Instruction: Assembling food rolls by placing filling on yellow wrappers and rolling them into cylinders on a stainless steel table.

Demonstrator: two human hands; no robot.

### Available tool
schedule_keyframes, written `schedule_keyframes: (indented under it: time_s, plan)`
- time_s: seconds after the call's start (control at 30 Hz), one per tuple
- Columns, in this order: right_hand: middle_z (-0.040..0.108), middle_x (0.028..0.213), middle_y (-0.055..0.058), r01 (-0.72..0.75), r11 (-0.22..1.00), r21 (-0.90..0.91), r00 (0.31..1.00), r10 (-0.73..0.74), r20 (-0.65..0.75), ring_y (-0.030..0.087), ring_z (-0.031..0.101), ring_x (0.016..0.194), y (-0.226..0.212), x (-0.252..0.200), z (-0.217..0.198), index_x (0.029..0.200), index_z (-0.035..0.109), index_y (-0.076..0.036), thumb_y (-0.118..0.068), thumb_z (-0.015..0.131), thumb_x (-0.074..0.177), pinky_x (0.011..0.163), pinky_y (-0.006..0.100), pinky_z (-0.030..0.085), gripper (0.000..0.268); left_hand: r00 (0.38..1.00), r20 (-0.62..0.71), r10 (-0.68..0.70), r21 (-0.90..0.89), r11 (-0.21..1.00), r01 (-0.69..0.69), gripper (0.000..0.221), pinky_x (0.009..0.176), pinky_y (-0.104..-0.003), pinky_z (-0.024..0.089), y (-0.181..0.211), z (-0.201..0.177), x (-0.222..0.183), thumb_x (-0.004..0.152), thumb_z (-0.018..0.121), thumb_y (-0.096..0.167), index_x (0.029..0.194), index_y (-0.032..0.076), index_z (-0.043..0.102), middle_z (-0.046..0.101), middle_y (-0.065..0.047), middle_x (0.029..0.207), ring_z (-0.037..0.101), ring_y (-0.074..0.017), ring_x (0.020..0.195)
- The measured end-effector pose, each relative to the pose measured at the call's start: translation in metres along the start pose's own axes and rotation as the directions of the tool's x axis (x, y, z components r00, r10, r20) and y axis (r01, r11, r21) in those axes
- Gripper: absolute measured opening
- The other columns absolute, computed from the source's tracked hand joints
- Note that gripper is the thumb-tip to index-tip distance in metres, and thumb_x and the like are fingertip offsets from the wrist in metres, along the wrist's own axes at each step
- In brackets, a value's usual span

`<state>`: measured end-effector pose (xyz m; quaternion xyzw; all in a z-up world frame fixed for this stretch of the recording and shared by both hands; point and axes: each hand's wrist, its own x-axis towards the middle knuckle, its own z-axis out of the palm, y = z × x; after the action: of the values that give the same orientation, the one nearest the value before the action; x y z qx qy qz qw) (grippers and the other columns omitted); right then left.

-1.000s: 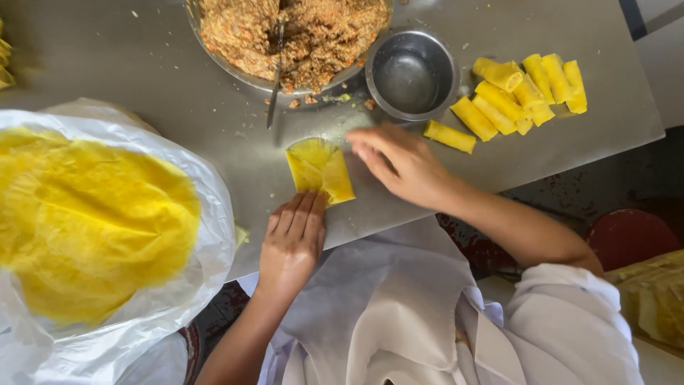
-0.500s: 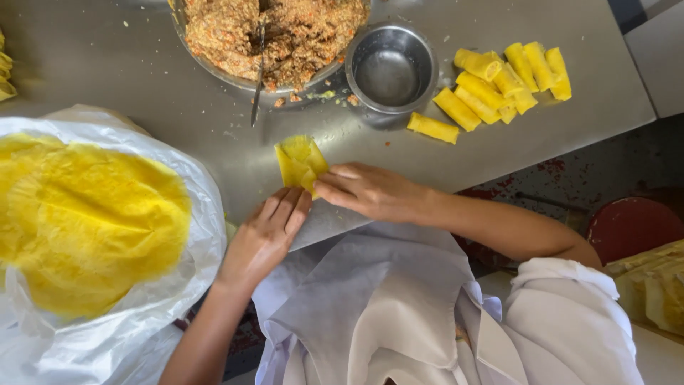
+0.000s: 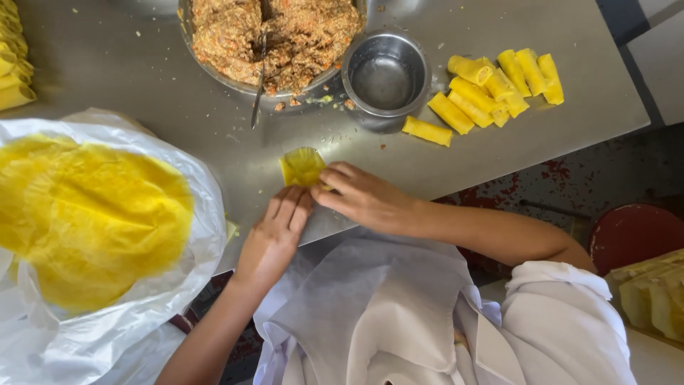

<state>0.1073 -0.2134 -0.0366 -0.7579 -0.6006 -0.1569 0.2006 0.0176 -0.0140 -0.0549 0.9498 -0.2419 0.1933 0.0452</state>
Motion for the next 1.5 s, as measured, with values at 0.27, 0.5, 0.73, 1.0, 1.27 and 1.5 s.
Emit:
schedule_keyframes:
  time_s: [0.27,0.5,0.73,1.0,1.27,1.5]
  plan:
    - [0.058,0.098,0.017,-0.285,0.93,0.234,0.954,0.251,0.165,0.028,0.06,0.089,0.037,0.015,0.03,0.106,0.065,0.0,0.004,0.051,0.093,0.074,0.035,0.052,0.019,0.979,0.001,-0.202,-0.16,0.967,0.199,0.019,0.084,-0.03,0.052,-0.029,0.024,0.023,0.096,0.052,0.006,0.111,0.01,0.064,0.058,-0.005,0.108,0.06,-0.0229,0.103]
    - [0.06,0.101,0.011,-0.12,0.989,0.083,0.993,0.119,0.008,0.023,0.06,0.09,0.041,0.006,0.03,0.1,0.065,-0.007,-0.011,0.06,0.096,0.069,0.032,0.049,0.007,0.993,-0.036,-0.114,-0.083,0.99,0.111,0.018,0.079,-0.031,0.047,-0.029,0.011,0.025,0.099,0.056,0.02,0.114,0.015,0.064,0.056,-0.001,0.096,0.056,-0.0199,0.098]
    - [0.061,0.092,0.008,-0.084,0.989,0.122,0.99,0.097,-0.1,0.021,0.053,0.078,0.063,0.012,0.041,0.084,0.056,-0.009,-0.003,0.054,0.092,0.062,0.03,0.043,0.011,0.983,-0.056,-0.173,-0.019,0.985,0.172,0.02,0.08,-0.027,0.05,-0.036,0.017,0.032,0.102,0.049,0.008,0.116,0.011,0.062,0.064,-0.002,0.099,0.061,-0.0186,0.098]
    - [0.064,0.107,0.015,0.009,0.988,-0.155,0.997,-0.02,-0.071,0.024,0.051,0.079,0.046,0.019,0.026,0.102,0.067,-0.002,-0.005,0.057,0.096,0.063,0.034,0.039,0.012,0.991,-0.107,-0.082,0.108,0.99,0.094,0.028,0.097,-0.033,0.047,-0.023,0.004,0.032,0.1,0.048,0.005,0.125,0.004,0.061,0.064,-0.015,0.122,0.061,-0.0263,0.115]
    - [0.061,0.095,0.008,-0.13,0.992,0.007,0.989,0.129,0.065,0.022,0.052,0.087,0.029,-0.006,0.031,0.104,0.066,-0.008,-0.023,0.06,0.097,0.069,0.033,0.042,0.018,0.993,-0.051,-0.109,-0.078,0.991,0.105,0.036,0.095,-0.037,0.048,-0.004,0.005,0.018,0.095,0.056,0.011,0.13,0.003,0.057,0.062,-0.014,0.121,0.06,-0.0282,0.114]
    - [0.069,0.11,0.019,-0.334,0.489,0.806,0.918,0.362,0.162,0.032,0.068,0.1,-0.002,-0.008,-0.026,0.137,0.054,-0.006,-0.021,0.061,0.098,0.084,0.042,0.055,0.042,0.956,-0.207,-0.208,-0.415,0.903,0.107,0.034,0.08,-0.031,0.057,0.021,0.014,0.001,0.089,0.071,0.023,0.12,0.011,0.065,0.065,-0.002,0.112,0.069,-0.0204,0.095]
